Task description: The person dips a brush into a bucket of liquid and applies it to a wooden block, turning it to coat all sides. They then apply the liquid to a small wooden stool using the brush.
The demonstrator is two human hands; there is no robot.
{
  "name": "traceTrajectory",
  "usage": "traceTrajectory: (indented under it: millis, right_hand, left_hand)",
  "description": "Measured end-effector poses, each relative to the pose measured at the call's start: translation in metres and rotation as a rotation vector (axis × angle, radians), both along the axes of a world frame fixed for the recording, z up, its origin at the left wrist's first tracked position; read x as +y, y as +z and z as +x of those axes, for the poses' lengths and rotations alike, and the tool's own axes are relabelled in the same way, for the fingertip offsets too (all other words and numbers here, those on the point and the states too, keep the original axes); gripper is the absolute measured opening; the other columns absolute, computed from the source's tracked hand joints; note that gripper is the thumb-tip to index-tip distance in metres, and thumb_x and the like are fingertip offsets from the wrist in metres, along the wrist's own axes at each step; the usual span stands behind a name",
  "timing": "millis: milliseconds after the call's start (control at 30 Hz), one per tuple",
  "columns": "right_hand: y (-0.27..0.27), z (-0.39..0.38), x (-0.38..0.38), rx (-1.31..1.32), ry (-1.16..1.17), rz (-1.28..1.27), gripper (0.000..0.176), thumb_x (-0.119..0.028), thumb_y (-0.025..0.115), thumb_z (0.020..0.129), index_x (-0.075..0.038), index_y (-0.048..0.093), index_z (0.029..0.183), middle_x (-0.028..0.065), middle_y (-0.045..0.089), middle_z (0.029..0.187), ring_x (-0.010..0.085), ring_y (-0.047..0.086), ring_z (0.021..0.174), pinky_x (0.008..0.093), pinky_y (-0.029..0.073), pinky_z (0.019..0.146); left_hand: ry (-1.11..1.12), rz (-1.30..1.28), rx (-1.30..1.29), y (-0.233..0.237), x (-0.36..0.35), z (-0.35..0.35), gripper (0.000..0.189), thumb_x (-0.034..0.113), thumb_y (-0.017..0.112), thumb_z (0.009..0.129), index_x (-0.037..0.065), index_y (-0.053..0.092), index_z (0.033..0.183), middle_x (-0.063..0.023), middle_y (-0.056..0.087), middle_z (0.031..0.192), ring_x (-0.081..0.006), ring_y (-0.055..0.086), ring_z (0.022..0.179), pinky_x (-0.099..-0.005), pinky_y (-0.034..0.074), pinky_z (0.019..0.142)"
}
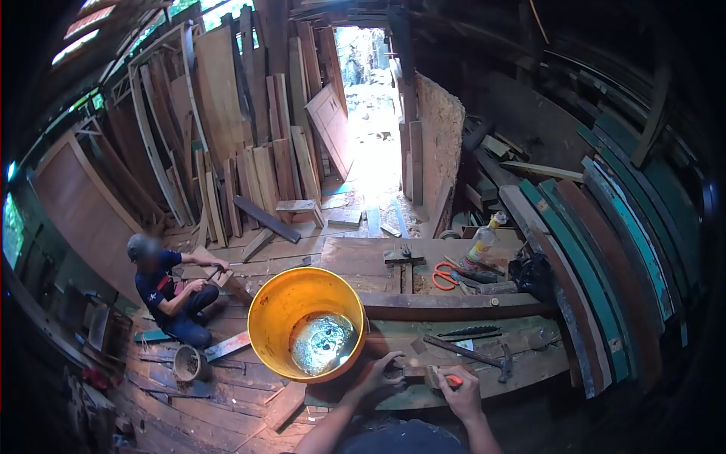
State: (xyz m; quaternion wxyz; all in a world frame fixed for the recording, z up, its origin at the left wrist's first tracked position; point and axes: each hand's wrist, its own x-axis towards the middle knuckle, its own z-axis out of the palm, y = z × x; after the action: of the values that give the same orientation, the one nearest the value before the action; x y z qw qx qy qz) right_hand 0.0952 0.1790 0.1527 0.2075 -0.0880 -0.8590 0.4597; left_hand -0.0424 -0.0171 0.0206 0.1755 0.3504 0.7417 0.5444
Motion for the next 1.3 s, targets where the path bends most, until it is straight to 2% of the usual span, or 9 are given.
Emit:
traceTrajectory:
  millis: [133,300,500,733,833,900,967,1167,1300]
  right_hand:
    - [0.005,0.004,0.038,-0.228,-0.105,-0.168,0.018,-0.019,0.072,0.087,-0.001,0.069,0.087,0.0127,0.07,0.08,0.0197,0.068,0.075,0.0343,0.051,0.071]
    - [0.021,0.015,0.098,-0.364,-0.218,0.126,0.022,-0.023,0.07,0.085,-0.001,0.068,0.084,0.0189,0.066,0.076,0.034,0.067,0.075,0.0411,0.052,0.068]
    - [0.008,-0.014,0.053,-0.273,0.046,0.424,0.015,-0.021,0.07,0.083,-0.007,0.069,0.087,0.013,0.068,0.084,0.0335,0.068,0.081,0.042,0.054,0.073]
    - [0.016,-0.026,0.014,-0.068,0.147,-0.193,0.019,-0.021,0.072,0.085,-0.003,0.071,0.092,0.013,0.071,0.08,0.0233,0.07,0.074,0.0348,0.053,0.068]
    - [-0.016,-0.011,0.039,-0.235,-0.07,-0.194,0.016,-0.018,0.071,0.085,-0.002,0.07,0.091,0.0123,0.07,0.078,0.0206,0.069,0.073,0.0338,0.053,0.069]
    - [-0.029,0.003,0.067,-0.215,-0.145,-0.239,0.016,-0.017,0.07,0.086,-0.001,0.069,0.089,0.013,0.07,0.079,0.0226,0.069,0.072,0.0346,0.053,0.07]
    - [-0.014,0.013,0.083,-0.162,-0.202,-0.072,0.014,-0.016,0.069,0.086,-0.002,0.068,0.088,0.0128,0.069,0.08,0.0243,0.069,0.071,0.035,0.053,0.069]
    - [-0.004,-0.011,0.052,-0.069,-0.017,0.197,0.012,-0.015,0.07,0.085,-0.006,0.068,0.092,0.0133,0.07,0.087,0.0284,0.07,0.08,0.0372,0.055,0.071]
    - [0.002,-0.03,0.015,-0.006,0.141,0.074,0.014,-0.015,0.069,0.085,-0.007,0.068,0.096,0.0125,0.069,0.091,0.0314,0.069,0.084,0.0384,0.054,0.073]
  left_hand:
    - [0.044,0.057,0.037,-0.007,-0.001,0.003,0.07,0.012,0.081,0.074,0.009,0.048,0.136,-0.0132,0.066,0.113,-0.0209,0.066,0.103,-0.0333,0.054,0.089]
    - [0.039,-0.04,0.049,0.004,-0.004,0.009,0.067,0.015,0.081,0.075,0.009,0.05,0.134,-0.0133,0.065,0.117,-0.0228,0.066,0.106,-0.0342,0.053,0.09]
    - [0.041,-0.075,0.042,0.007,-0.002,0.006,0.067,0.016,0.081,0.075,0.01,0.05,0.134,-0.0115,0.064,0.121,-0.0202,0.065,0.107,-0.0337,0.052,0.093]
    - [0.024,-0.103,-0.066,0.008,-0.002,0.003,0.068,0.014,0.083,0.074,0.01,0.051,0.133,-0.0091,0.065,0.12,-0.0179,0.065,0.107,-0.0329,0.053,0.092]
    - [0.1,-0.071,0.067,0.017,0.001,0.01,0.067,0.016,0.085,0.071,0.011,0.055,0.13,-0.0072,0.068,0.106,-0.0155,0.067,0.1,-0.0315,0.054,0.089]
    - [0.08,-0.109,0.053,0.016,-0.002,0.011,0.066,0.016,0.084,0.072,0.011,0.054,0.131,-0.0081,0.068,0.107,-0.0172,0.068,0.1,-0.0325,0.055,0.089]
    - [0.062,-0.142,0.038,0.017,-0.001,0.013,0.065,0.015,0.083,0.074,0.012,0.053,0.131,-0.0091,0.068,0.109,-0.0188,0.069,0.099,-0.0334,0.055,0.088]
    - [0.105,-0.155,0.136,0.016,-0.001,0.02,0.068,0.017,0.084,0.072,0.012,0.052,0.133,-0.0114,0.068,0.105,-0.0212,0.069,0.098,-0.0351,0.055,0.086]
    - [0.21,-0.129,0.066,0.013,0.001,0.022,0.078,0.018,0.085,0.071,0.014,0.046,0.139,-0.0128,0.067,0.106,-0.0224,0.069,0.098,-0.0352,0.055,0.085]
